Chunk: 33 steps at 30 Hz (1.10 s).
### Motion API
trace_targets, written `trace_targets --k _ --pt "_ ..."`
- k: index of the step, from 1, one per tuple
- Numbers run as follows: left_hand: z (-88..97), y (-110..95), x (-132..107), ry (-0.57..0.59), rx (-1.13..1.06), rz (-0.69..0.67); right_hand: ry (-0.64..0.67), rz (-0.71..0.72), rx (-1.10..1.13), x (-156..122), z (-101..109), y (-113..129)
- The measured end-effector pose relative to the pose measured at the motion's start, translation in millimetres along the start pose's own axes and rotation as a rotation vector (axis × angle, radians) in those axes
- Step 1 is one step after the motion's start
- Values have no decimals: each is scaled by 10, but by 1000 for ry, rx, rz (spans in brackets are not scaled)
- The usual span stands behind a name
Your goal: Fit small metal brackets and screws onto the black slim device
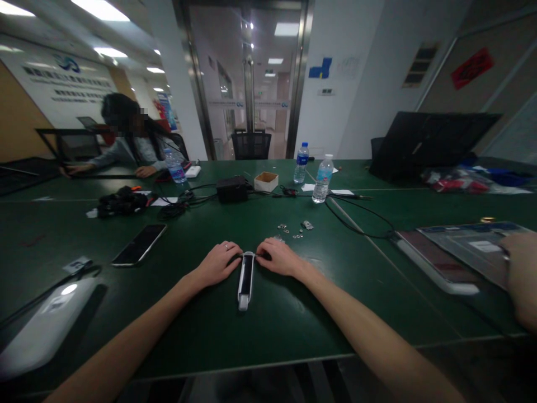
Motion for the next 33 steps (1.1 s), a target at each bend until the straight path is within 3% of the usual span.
trace_targets --k 28,33 --pt "61 -56 -16 18 -9 31 -16 -6 -42 21 -22 65" --pt "62 -53 -16 32 -11 46 9 -24 -56 19 95 26"
Point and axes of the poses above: each hand's wrist, its own x-axis towards the middle knuckle, its own z-axis out of the back of the hand, y = z × x, the point moved 1 cm from there along x, towards the middle knuckle, and after that the axes turned 5 degrees about z, right-handed, at the moved point
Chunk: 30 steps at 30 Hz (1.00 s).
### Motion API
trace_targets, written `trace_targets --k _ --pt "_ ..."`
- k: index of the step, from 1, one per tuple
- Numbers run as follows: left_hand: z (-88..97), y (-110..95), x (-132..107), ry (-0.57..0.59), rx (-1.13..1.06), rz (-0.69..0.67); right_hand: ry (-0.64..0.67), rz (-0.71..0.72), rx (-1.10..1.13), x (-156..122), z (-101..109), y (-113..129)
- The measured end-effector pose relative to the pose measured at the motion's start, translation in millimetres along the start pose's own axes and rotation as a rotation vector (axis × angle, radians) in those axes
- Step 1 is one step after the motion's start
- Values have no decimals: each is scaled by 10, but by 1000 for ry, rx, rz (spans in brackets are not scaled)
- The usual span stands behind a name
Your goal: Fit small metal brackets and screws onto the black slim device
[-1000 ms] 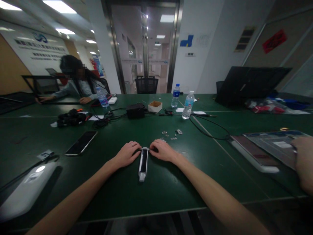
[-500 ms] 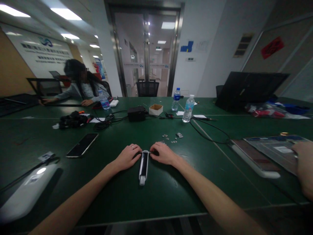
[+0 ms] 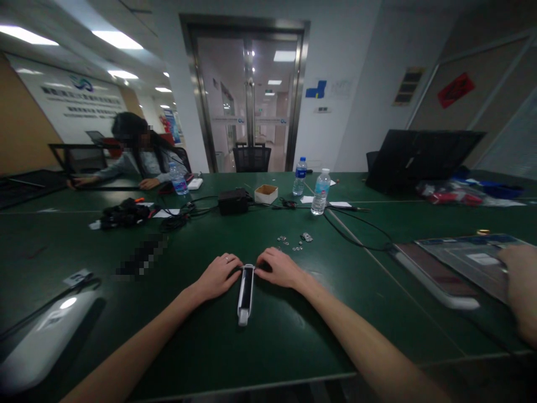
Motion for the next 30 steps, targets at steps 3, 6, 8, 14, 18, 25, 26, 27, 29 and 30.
trace_targets --k 3,6,8,14,18,25,26,27,29,30 --pt "-9 18 0 2 -16 4 -29 -82 -107 -32 173 -163" --pt "-14 31 -6 1 -24 -1 -1 -231 -282 -111 332 -406" --pt "-14 32 -10 1 -21 -10 54 -338 -364 -174 390 -557" --pt "4 18 -13 15 -12 7 188 -486 -314 -246 359 -793" --pt "9 11 -18 9 -12 5 216 -520 -295 -216 317 -852" --pt "-7 24 -26 3 -34 11 170 -548 -280 -228 292 -863" --pt "-6 24 -25 3 -37 13 167 -552 -272 -228 289 -860" --pt "-4 23 -24 6 -39 13 167 -556 -259 -227 286 -856" --pt "3 20 -23 12 -41 12 171 -559 -226 -222 283 -850" --pt "7 19 -23 13 -41 13 174 -559 -210 -220 281 -847"
Point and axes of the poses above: each hand's wrist, its own x-axis towards the middle knuckle, its own z-axis out of the back of the hand, y = z × x, the point moved 1 cm from there along x, towards the middle knuckle, and after that the axes turned 5 degrees about z, right-handed, at the moved point
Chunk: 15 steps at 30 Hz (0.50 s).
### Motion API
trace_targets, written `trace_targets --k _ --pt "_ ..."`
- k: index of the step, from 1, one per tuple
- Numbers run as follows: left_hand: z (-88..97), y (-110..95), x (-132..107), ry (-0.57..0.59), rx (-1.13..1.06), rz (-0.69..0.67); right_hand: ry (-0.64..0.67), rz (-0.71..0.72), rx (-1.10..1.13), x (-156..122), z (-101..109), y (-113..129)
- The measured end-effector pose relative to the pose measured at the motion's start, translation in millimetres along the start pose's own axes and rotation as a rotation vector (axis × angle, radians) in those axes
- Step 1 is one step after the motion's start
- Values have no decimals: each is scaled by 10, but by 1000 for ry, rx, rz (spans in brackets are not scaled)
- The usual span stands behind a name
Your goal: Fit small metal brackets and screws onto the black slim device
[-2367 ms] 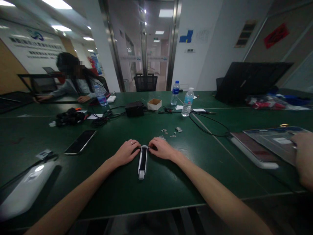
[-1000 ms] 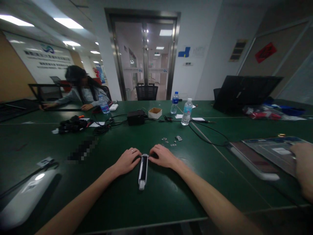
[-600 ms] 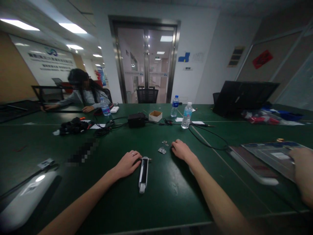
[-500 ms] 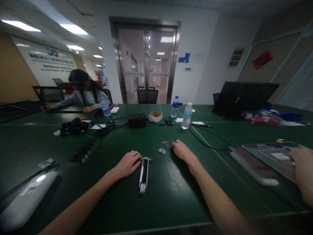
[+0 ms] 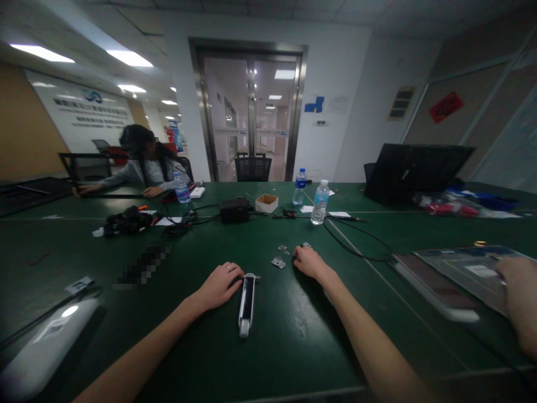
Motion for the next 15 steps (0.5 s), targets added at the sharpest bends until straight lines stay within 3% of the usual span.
trace_targets --k 8,15 --pt "-9 8 -1 2 10 9 -23 -78 -74 -16 14 -20" --pt "1 -1 1 15 7 18 49 -57 4 -19 30 9"
Point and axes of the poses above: each hand's wrist, its own x-axis towards the middle knuckle, its own z-axis out of the back of the hand, y = z × x, the point moved 1 cm from there along x, towards the middle knuckle, and after that the axes turned 5 degrees about z, right-handed, at the moved point
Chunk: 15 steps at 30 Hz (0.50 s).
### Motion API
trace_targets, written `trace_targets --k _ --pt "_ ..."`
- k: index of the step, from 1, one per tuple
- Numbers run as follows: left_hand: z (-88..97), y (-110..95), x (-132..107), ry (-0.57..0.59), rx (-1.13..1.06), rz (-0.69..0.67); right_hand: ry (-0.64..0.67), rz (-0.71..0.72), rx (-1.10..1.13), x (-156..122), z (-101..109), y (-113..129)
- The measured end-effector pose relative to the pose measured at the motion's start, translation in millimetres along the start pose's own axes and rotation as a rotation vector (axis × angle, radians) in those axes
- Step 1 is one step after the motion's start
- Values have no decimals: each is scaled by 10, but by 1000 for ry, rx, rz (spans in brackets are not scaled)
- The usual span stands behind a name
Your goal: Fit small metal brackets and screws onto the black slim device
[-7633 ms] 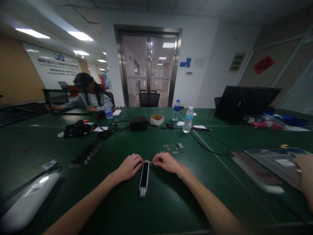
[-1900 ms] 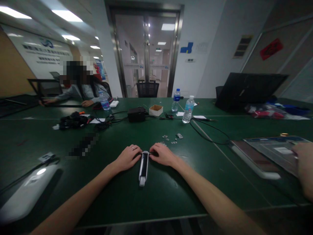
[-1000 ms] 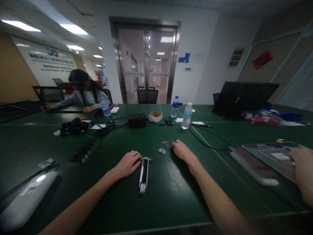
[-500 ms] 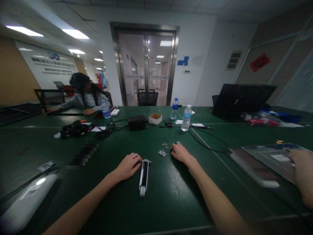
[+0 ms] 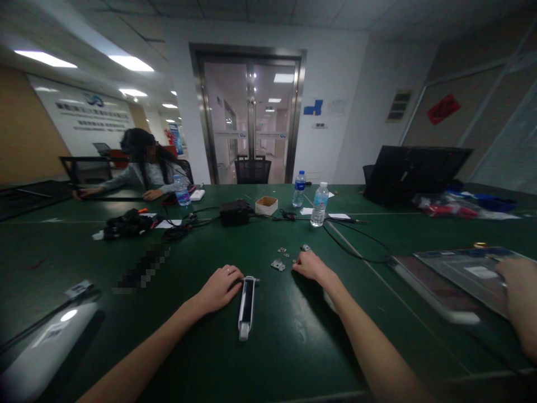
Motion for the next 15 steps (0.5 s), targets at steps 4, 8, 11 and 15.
trace_targets --k 4,8,11,15 --pt "7 -13 4 -12 24 -9 -26 41 -21 -24 22 56" --pt "-7 3 5 -8 -2 -2 -87 103 10 -64 67 154" --pt "-10 9 -2 -14 -4 -6 -143 199 95 -86 76 250" --pt "5 -5 -18 -19 -7 -6 -203 352 196 -105 12 405"
Point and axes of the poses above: each hand's wrist, its own x-axis towards the middle knuckle, its own z-axis out of the back of the hand, y = z × x, the point moved 1 cm from there along x, towards the middle knuckle, and after that the axes turned 5 degrees about z, right-handed, at the moved point
